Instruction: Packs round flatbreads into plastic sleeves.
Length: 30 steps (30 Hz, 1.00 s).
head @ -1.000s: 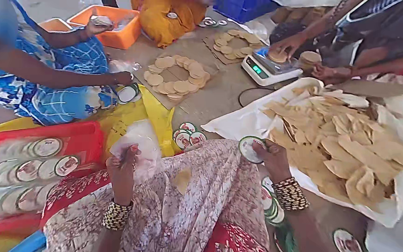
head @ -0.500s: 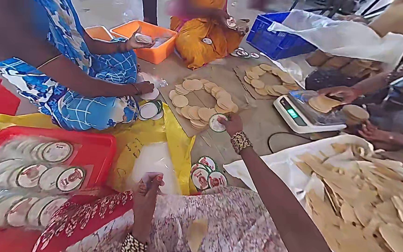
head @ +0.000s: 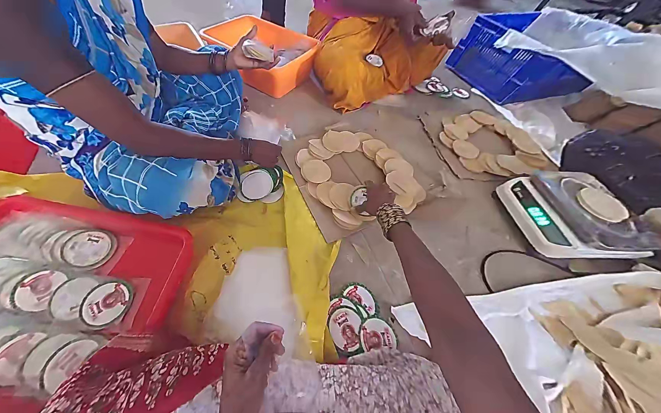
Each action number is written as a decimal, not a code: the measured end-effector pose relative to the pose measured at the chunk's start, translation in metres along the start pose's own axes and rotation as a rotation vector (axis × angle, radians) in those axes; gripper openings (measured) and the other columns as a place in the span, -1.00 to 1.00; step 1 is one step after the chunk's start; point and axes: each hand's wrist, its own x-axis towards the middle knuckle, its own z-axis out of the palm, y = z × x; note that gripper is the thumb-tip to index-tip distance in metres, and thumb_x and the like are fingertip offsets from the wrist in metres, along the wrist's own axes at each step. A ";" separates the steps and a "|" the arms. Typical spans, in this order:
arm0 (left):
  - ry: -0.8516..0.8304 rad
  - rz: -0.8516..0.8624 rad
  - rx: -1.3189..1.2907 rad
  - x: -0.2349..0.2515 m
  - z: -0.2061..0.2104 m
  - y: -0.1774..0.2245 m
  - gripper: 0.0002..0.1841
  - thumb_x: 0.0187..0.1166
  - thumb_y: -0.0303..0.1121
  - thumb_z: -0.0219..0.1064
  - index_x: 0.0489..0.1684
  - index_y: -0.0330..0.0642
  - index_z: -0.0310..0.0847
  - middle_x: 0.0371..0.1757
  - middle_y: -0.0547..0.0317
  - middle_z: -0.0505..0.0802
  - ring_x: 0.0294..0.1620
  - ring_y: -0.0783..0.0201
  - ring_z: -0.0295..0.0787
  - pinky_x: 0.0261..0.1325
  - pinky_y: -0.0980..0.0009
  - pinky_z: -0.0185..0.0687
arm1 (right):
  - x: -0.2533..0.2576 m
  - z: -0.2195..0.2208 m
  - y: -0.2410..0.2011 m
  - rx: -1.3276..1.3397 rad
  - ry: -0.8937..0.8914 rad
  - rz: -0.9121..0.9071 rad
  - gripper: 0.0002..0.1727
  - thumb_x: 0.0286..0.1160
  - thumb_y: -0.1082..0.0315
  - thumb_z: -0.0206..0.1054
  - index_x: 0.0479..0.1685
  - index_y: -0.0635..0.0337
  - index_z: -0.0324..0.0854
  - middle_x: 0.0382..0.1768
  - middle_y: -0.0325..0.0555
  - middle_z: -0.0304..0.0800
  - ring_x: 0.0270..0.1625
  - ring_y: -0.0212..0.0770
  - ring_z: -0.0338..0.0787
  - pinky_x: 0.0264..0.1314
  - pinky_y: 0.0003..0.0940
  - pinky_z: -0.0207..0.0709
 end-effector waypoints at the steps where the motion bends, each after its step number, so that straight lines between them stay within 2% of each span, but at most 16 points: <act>1: -0.003 -0.001 0.004 0.000 0.000 0.000 -0.83 0.63 -0.57 0.25 -0.14 -0.20 0.79 -0.41 0.32 0.87 -0.50 0.55 0.71 -0.42 0.65 0.62 | 0.003 0.003 0.001 -0.016 0.062 -0.038 0.18 -0.11 0.12 0.78 0.73 0.26 0.27 0.51 0.42 0.51 0.61 0.46 0.42 0.55 0.52 0.21; 3: 0.003 0.008 0.013 0.001 0.000 0.000 -0.84 0.63 -0.57 0.25 -0.15 -0.19 0.79 -0.40 0.34 0.87 -0.50 0.56 0.71 -0.42 0.65 0.62 | -0.006 -0.005 -0.009 -0.020 0.105 -0.078 0.17 -0.12 0.24 0.82 0.72 0.27 0.26 0.52 0.46 0.45 0.65 0.50 0.31 0.59 0.58 0.06; 5: 0.016 0.029 0.012 0.001 -0.001 0.000 -0.84 0.62 -0.57 0.26 -0.15 -0.21 0.79 -0.41 0.31 0.87 -0.51 0.54 0.71 -0.45 0.65 0.62 | -0.017 -0.011 -0.011 0.012 0.181 -0.122 0.01 -0.11 0.31 0.83 0.56 0.28 0.43 0.40 0.44 0.57 0.56 0.52 0.40 0.56 0.58 0.10; 7: 0.027 0.044 0.004 0.001 -0.001 0.000 -0.85 0.62 -0.56 0.27 -0.16 -0.22 0.79 -0.42 0.30 0.87 -0.52 0.55 0.70 -0.47 0.67 0.58 | -0.037 -0.021 -0.009 0.094 0.210 -0.129 -0.29 0.08 0.33 0.75 0.34 0.30 0.63 0.27 0.42 0.69 0.45 0.51 0.52 0.54 0.56 0.13; 9: 0.029 0.054 -0.008 0.001 0.000 0.000 -0.85 0.62 -0.55 0.27 -0.17 -0.20 0.80 -0.42 0.30 0.87 -0.52 0.55 0.70 -0.46 0.66 0.59 | -0.063 -0.031 -0.004 0.131 0.154 -0.071 -0.46 0.27 0.27 0.65 0.27 0.31 0.72 0.23 0.42 0.73 0.44 0.50 0.54 0.55 0.54 0.14; 13: 0.011 0.097 -0.042 0.000 -0.001 -0.002 -0.87 0.62 -0.48 0.31 -0.18 -0.17 0.82 -0.41 0.31 0.87 -0.52 0.57 0.69 -0.47 0.68 0.59 | -0.133 -0.019 0.017 0.267 0.236 0.026 -0.53 0.43 0.22 0.53 0.23 0.36 0.72 0.25 0.40 0.71 0.45 0.40 0.58 0.57 0.41 0.24; 15: 0.018 0.100 -0.024 0.001 0.000 -0.002 -0.87 0.61 -0.49 0.31 -0.18 -0.19 0.81 -0.42 0.31 0.87 -0.54 0.57 0.68 -0.50 0.69 0.56 | -0.156 0.003 0.032 0.303 0.255 0.027 -0.55 0.44 0.27 0.51 0.23 0.41 0.72 0.22 0.45 0.72 0.39 0.45 0.61 0.52 0.46 0.27; 17: 0.012 0.100 0.014 0.000 0.001 -0.001 -0.87 0.60 -0.46 0.30 -0.18 -0.21 0.80 -0.43 0.30 0.86 -0.55 0.57 0.66 -0.51 0.69 0.52 | -0.168 0.023 0.045 0.275 0.184 0.074 -0.62 0.46 0.31 0.48 0.20 0.33 0.74 0.16 0.33 0.80 0.32 0.35 0.72 0.44 0.39 0.40; 20: -0.002 0.108 0.006 -0.001 0.002 -0.001 -0.88 0.60 -0.46 0.30 -0.19 -0.21 0.79 -0.42 0.31 0.86 -0.52 0.56 0.69 -0.47 0.68 0.56 | -0.192 0.022 0.043 0.371 0.238 0.120 -0.63 0.46 0.30 0.50 0.17 0.32 0.75 0.08 0.33 0.84 0.23 0.31 0.78 0.37 0.36 0.46; 23: -0.039 0.078 -0.060 -0.002 0.002 0.004 -0.87 0.60 -0.50 0.30 -0.20 -0.20 0.81 -0.42 0.31 0.87 -0.47 0.52 0.73 -0.37 0.65 0.63 | -0.233 0.023 0.038 0.551 0.470 -0.040 -0.70 0.34 0.34 0.56 -0.01 0.33 0.80 -0.11 0.18 0.89 0.01 0.06 0.86 0.19 0.14 0.60; 26: -0.005 0.051 -0.111 -0.002 0.002 0.006 -0.86 0.64 -0.53 0.27 -0.16 -0.21 0.79 -0.41 0.30 0.86 -0.41 0.46 0.77 -0.25 0.57 0.72 | -0.291 0.022 0.042 0.502 0.658 -0.336 -0.79 0.41 0.33 0.47 -0.14 0.29 0.84 -0.15 0.04 0.91 -0.05 -0.12 0.88 0.13 -0.13 0.71; 29: 0.011 0.073 -0.084 -0.004 -0.001 0.005 -0.84 0.66 -0.56 0.21 -0.16 -0.22 0.75 -0.42 0.36 0.86 -0.42 0.48 0.77 -0.26 0.58 0.73 | -0.362 0.017 0.066 0.439 0.688 -0.428 -0.81 0.48 0.29 0.42 -0.17 0.21 0.87 -0.16 -0.04 0.92 -0.03 -0.21 0.86 0.14 -0.25 0.68; 30: 0.008 0.073 -0.075 -0.004 -0.001 0.005 -0.83 0.66 -0.56 0.20 -0.16 -0.20 0.74 -0.42 0.38 0.86 -0.42 0.49 0.78 -0.25 0.59 0.74 | -0.387 0.014 0.074 0.466 0.672 -0.400 -0.81 0.47 0.29 0.44 -0.17 0.22 0.86 -0.17 -0.08 0.91 -0.03 -0.31 0.84 0.15 -0.38 0.68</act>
